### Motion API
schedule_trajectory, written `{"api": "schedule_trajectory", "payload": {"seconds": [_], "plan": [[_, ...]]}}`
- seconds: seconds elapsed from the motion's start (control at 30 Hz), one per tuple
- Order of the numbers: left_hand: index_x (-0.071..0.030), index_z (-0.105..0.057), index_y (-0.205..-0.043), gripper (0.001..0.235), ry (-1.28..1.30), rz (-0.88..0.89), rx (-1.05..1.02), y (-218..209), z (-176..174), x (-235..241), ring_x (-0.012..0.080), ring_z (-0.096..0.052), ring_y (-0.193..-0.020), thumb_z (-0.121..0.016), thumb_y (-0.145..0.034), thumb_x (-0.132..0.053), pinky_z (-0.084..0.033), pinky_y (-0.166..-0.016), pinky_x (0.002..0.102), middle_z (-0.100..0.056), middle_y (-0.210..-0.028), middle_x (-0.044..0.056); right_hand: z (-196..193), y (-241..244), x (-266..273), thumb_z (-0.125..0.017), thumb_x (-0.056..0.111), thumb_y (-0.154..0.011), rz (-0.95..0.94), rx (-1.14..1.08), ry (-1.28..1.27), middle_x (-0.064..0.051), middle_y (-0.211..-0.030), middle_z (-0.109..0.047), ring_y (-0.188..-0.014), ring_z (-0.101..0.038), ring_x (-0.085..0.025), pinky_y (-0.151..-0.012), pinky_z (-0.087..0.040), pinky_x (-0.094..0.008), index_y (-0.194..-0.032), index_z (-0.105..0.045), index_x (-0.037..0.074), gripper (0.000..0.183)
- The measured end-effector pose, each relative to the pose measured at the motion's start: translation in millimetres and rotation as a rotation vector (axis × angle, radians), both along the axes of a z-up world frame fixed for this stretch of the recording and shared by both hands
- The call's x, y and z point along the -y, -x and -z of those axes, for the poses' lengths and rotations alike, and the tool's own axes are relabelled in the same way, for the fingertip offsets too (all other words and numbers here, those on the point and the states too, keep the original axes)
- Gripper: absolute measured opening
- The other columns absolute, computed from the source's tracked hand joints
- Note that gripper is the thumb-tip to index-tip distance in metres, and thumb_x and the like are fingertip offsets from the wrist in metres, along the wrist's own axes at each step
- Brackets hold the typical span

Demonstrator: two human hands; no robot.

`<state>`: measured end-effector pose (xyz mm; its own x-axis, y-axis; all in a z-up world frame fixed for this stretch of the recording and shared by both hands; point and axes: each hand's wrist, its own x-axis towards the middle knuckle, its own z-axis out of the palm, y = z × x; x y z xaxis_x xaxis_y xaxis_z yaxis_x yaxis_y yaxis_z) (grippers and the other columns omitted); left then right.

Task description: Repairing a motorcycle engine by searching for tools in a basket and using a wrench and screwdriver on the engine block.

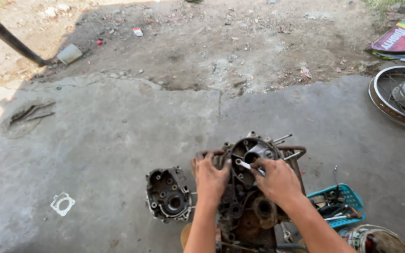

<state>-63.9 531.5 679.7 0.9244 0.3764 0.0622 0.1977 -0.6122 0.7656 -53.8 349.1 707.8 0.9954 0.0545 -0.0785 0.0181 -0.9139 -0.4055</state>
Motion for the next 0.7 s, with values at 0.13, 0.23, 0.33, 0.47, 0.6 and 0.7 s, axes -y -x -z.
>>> {"api": "schedule_trajectory", "payload": {"seconds": [0.13,0.23,0.33,0.47,0.6,0.7], "plan": [[-0.024,-0.078,-0.108,0.035,0.013,-0.011,-0.007,-14.3,1.1,7.8,0.0347,-0.057,-0.108,-0.083,-0.073,-0.028,-0.052,-0.094,0.045,-0.061,-0.115,0.012,4.8,-13.1,3.5,-0.074,0.029,-0.077,-0.038,0.007,-0.031,-0.014,-0.07,-0.075,-0.063,-0.068,-0.038,-0.065,-0.054,-0.048,-0.096,-0.083,0.022,0.022],[-0.024,-0.077,-0.108,0.042,-0.032,-0.034,-0.071,-16.2,-1.3,12.4,0.035,-0.056,-0.11,-0.085,-0.069,-0.032,-0.052,-0.092,0.05,-0.059,-0.118,0.01,5.9,-16.0,4.6,-0.074,0.028,-0.075,-0.059,-0.011,-0.066,-0.014,-0.072,-0.076,-0.063,-0.068,-0.038,-0.065,-0.054,-0.046,-0.093,-0.083,0.02,0.022],[-0.024,-0.075,-0.11,0.043,-0.046,-0.049,-0.119,-16.4,-4.3,15.1,0.0347,-0.055,-0.115,-0.085,-0.07,-0.033,-0.052,-0.092,0.055,-0.057,-0.121,0.009,6.8,-11.5,3.0,-0.074,0.027,-0.078,-0.05,-0.025,-0.093,-0.014,-0.075,-0.077,-0.066,-0.071,-0.038,-0.066,-0.055,-0.047,-0.095,-0.083,0.018,0.022],[-0.027,-0.074,-0.113,0.048,0.058,-0.045,-0.199,-22.9,-4.1,16.4,0.032,-0.054,-0.121,-0.087,-0.068,-0.036,-0.051,-0.093,0.057,-0.056,-0.127,0.005,7.5,1.0,-0.2,-0.07,0.024,-0.084,-0.018,-0.036,-0.107,-0.015,-0.081,-0.078,-0.07,-0.073,-0.04,-0.064,-0.057,-0.049,-0.101,-0.08,0.017,0.021],[-0.027,-0.074,-0.116,0.052,0.07,-0.03,-0.206,-27.1,4.3,15.6,0.033,-0.053,-0.122,-0.087,-0.066,-0.038,-0.05,-0.092,0.058,-0.056,-0.13,0.005,10.9,12.8,5.0,-0.064,0.02,-0.083,-0.117,0.02,-0.082,-0.013,-0.087,-0.079,-0.078,-0.073,-0.039,-0.07,-0.057,-0.05,-0.111,-0.078,0.017,0.031],[-0.03,-0.074,-0.116,0.051,0.084,-0.017,-0.236,-30.5,9.4,15.3,0.033,-0.052,-0.124,-0.086,-0.067,-0.037,-0.05,-0.093,0.059,-0.054,-0.133,0.004,8.1,19.4,9.3,-0.069,0.023,-0.084,-0.11,0.039,-0.092,-0.012,-0.089,-0.074,-0.078,-0.07,-0.038,-0.072,-0.056,-0.049,-0.113,-0.078,0.02,0.03]]}}
